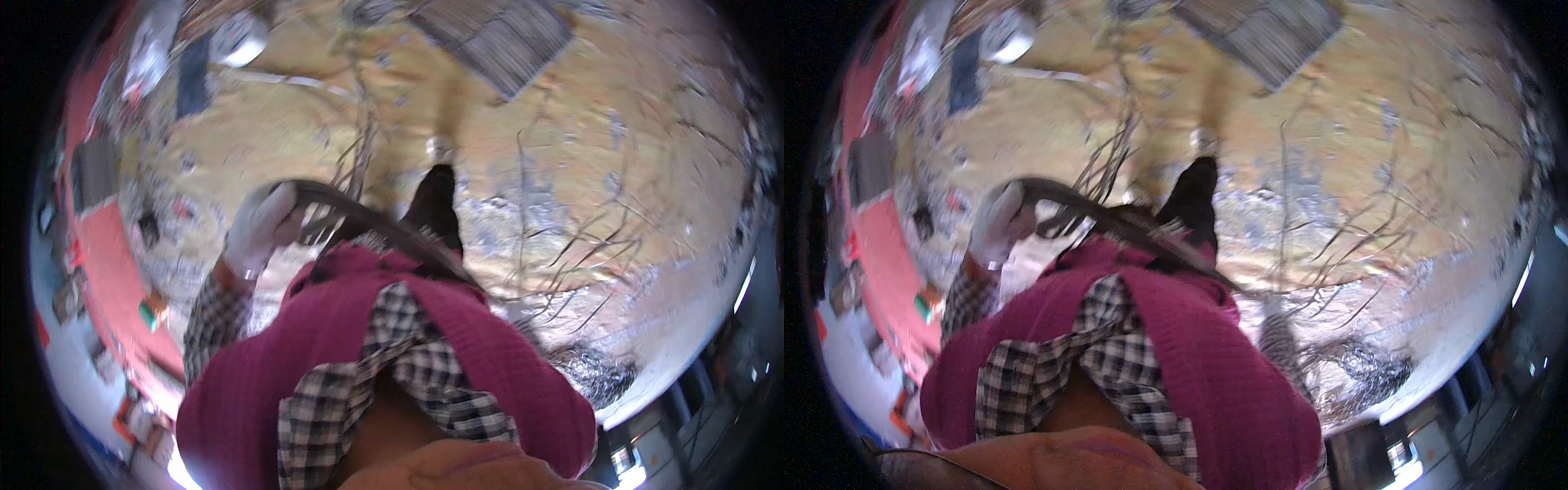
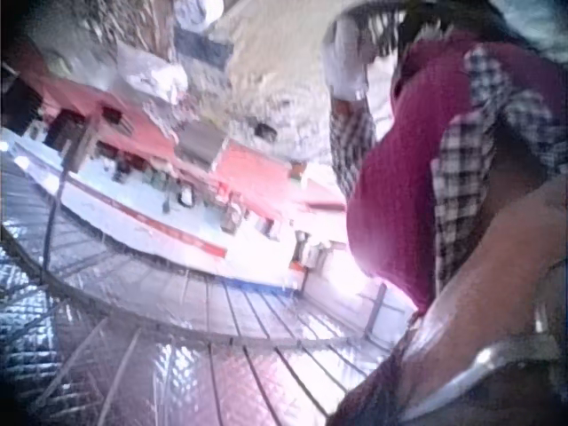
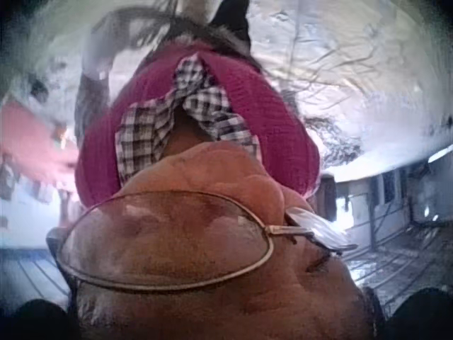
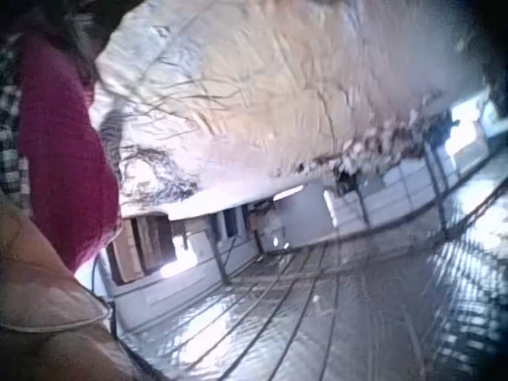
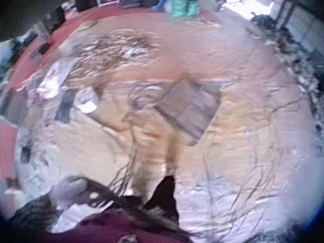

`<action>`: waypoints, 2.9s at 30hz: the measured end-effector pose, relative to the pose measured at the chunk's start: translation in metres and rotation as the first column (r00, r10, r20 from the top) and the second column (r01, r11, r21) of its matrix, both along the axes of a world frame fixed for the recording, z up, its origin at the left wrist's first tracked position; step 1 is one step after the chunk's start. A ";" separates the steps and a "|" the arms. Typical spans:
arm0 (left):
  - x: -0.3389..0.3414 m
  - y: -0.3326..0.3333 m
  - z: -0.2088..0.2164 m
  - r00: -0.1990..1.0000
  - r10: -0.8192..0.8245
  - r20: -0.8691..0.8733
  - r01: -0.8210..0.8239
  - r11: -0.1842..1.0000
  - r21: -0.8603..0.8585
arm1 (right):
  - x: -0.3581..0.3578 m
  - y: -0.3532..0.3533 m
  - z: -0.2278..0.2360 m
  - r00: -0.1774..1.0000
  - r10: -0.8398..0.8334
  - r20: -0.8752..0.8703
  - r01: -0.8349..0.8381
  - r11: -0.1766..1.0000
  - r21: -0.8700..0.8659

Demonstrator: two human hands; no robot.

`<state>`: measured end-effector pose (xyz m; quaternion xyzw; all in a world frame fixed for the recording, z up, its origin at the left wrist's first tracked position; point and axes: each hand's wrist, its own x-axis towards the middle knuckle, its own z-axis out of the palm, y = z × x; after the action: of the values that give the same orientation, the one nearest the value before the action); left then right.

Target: The person gathers metal strips from a metal grate, straightens them by hand, and cuts them into shorter pieces using red-handled shears. The cut pieces are placed into a white plastic bag on the floor.

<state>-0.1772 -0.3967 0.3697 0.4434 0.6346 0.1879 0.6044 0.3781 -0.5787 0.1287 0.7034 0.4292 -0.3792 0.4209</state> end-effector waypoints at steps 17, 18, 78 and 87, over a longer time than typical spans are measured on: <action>-0.007 -0.104 -0.020 0.900 -0.437 0.000 0.432 0.891 0.139 | -0.364 0.121 0.159 0.029 0.709 -0.705 0.295 0.667 0.684; -0.007 -0.105 -0.021 0.912 -0.408 0.036 0.405 0.912 0.068 | -0.379 0.119 0.161 -0.009 0.507 -0.862 0.252 0.835 0.489; -1.225 0.090 -0.010 0.092 -0.082 0.992 -0.643 0.756 0.122 | -1.749 0.399 0.284 -0.327 0.017 -0.945 -0.190 0.978 0.083; -1.448 0.199 0.016 0.317 0.276 0.907 -0.533 0.843 -0.070 | -1.940 0.525 0.258 -0.406 0.042 -0.913 -0.035 0.998 0.061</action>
<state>-1.6253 -0.1981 0.3855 0.1706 0.2794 0.6141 0.7181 -1.5624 -0.0534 0.3864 0.0516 0.6121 -0.7802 -0.1182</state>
